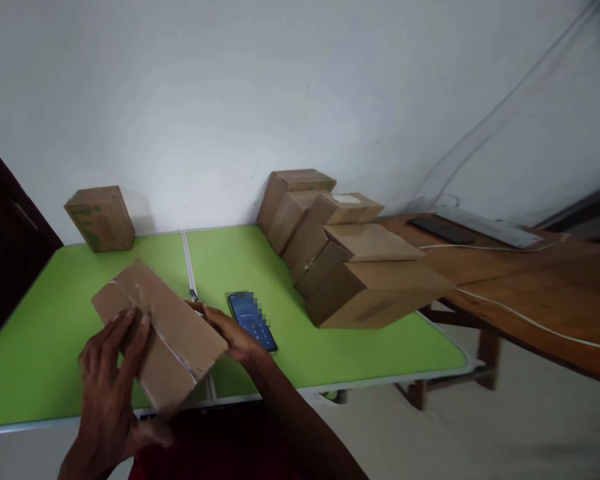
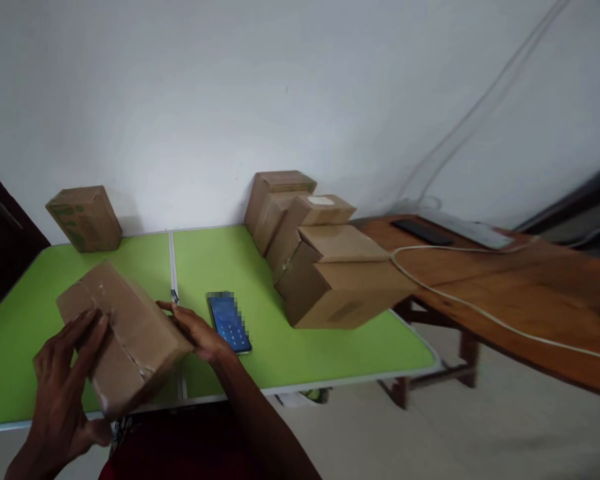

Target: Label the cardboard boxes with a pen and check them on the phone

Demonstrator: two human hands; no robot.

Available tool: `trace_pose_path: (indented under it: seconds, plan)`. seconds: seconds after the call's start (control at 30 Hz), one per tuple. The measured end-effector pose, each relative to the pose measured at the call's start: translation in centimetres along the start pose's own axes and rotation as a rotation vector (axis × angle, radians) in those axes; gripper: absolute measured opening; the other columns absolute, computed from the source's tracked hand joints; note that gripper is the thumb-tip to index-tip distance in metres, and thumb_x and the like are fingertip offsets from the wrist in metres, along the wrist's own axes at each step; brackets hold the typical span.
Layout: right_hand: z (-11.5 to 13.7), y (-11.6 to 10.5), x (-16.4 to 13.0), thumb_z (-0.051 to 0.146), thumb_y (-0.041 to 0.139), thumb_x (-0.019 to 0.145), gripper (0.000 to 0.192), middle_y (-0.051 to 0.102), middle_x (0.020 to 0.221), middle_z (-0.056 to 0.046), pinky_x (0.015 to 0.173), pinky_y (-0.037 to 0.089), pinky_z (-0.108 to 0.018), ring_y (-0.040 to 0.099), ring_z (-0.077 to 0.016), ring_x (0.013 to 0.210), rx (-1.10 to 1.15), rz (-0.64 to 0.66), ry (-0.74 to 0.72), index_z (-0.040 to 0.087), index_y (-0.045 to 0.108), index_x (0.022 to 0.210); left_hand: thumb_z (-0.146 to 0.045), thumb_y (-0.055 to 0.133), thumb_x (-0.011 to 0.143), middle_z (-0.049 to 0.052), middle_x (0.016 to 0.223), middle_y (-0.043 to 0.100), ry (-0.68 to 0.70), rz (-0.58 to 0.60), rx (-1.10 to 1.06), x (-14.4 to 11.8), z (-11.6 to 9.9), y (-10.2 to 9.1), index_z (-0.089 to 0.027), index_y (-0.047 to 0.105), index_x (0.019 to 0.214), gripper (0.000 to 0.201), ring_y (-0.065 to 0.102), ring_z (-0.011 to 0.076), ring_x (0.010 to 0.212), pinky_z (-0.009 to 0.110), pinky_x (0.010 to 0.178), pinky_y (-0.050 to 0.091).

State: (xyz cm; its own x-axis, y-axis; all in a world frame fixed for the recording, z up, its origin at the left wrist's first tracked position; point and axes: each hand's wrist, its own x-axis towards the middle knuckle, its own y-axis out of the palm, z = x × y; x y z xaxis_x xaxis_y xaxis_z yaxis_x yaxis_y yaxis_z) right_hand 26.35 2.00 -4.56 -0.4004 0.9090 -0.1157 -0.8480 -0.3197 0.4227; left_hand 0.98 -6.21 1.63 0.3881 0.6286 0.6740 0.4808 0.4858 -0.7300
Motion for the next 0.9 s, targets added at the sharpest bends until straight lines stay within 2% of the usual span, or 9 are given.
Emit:
trace_pose_path:
  seconds: [0.07,0.17,0.27,0.33,0.43,0.53,0.63,0.77,0.9]
  plan:
    - [-0.1,0.0,-0.7,0.104,0.063,0.081,0.098,0.083,0.130,-0.013,0.113,0.055,-0.051,0.076,-0.0352,0.128,0.054,0.034,0.021,0.028,0.078,0.140,-0.091,0.017,0.100,0.019,0.170,0.053,-0.136,-0.036,-0.026,-0.6,1.0,0.2,-0.035,0.033,0.180,0.099,0.056,0.0461,0.143,0.065,0.113,0.044]
    - [-0.3,0.2,-1.9,0.112,0.048,0.079,0.111,0.079,0.137,-0.015,0.110,0.056,-0.050,0.071,-0.0366,0.135,0.033,0.111,-0.006,0.028,0.074,0.146,-0.087,0.022,0.103,0.020,0.159,0.062,-0.294,-0.079,-0.098,-1.1,2.1,0.5,-0.029,0.050,0.173,0.095,0.060,0.0432,0.136,0.063,0.111,0.048]
    - [0.1,0.6,-3.4,0.101,0.069,0.079,0.101,0.076,0.140,-0.014,0.108,0.056,-0.048,0.069,-0.0357,0.132,-0.097,0.146,-0.087,0.028,0.071,0.148,-0.092,0.027,0.100,0.021,0.146,0.070,-0.468,-0.077,-0.224,-0.8,2.7,0.5,-0.021,0.068,0.155,0.099,0.065,0.0411,0.131,0.059,0.110,0.051]
    - [0.6,1.1,-4.2,0.085,0.084,0.080,0.091,0.075,0.135,-0.011,0.107,0.055,-0.046,0.070,-0.0335,0.125,-0.176,0.142,-0.122,0.027,0.070,0.149,-0.099,0.024,0.095,0.020,0.132,0.075,-0.607,-0.087,-0.280,-0.3,2.8,0.5,-0.019,0.078,0.129,0.103,0.069,0.0390,0.121,0.055,0.103,0.055]
    - [1.1,2.0,-4.7,0.068,0.093,0.078,0.092,0.075,0.121,-0.007,0.102,0.056,-0.043,0.070,-0.0295,0.113,-0.232,0.121,-0.159,0.027,0.064,0.154,-0.097,0.020,0.097,0.015,0.104,0.076,-0.765,-0.116,-0.261,0.2,2.7,0.8,-0.024,0.072,0.092,0.089,0.071,0.0342,0.101,0.048,0.089,0.058]
    - [1.0,2.4,-4.1,0.058,0.101,0.073,0.105,0.069,0.107,-0.002,0.088,0.056,-0.037,0.065,-0.0237,0.096,-0.361,-0.015,-0.181,0.026,0.055,0.162,-0.091,0.024,0.102,0.010,0.082,0.067,-0.829,-0.100,-0.223,0.3,2.7,1.3,-0.027,0.058,0.075,0.078,0.065,0.0291,0.083,0.043,0.077,0.054]
    - [0.5,2.1,-3.2,0.059,0.104,0.069,0.106,0.067,0.112,-0.003,0.084,0.056,-0.036,0.064,-0.0227,0.096,-0.509,-0.128,-0.211,0.026,0.059,0.159,-0.090,0.026,0.102,0.007,0.073,0.062,-0.848,-0.062,-0.211,0.1,3.0,1.6,-0.027,0.052,0.069,0.075,0.057,0.0254,0.074,0.040,0.071,0.048]
    - [-0.1,2.0,-1.9,0.066,0.096,0.078,0.101,0.058,0.158,-0.016,0.113,0.055,-0.049,0.059,-0.0346,0.144,-0.425,-0.120,-0.264,0.029,0.057,0.163,-0.089,0.028,0.101,0.006,0.071,0.061,-0.880,-0.039,-0.186,0.2,3.2,1.6,-0.026,0.055,0.072,0.074,0.055,0.0243,0.071,0.039,0.069,0.045]
    - [0.2,3.1,-1.2,0.075,0.082,0.090,0.101,0.055,0.171,-0.020,0.123,0.050,-0.057,0.059,-0.0391,0.150,-0.324,-0.090,-0.238,0.026,0.049,0.171,-0.080,0.034,0.103,0.006,0.076,0.065,-0.924,-0.048,-0.158,0.4,2.7,1.3,-0.024,0.063,0.084,0.066,0.060,0.0264,0.076,0.039,0.071,0.046]
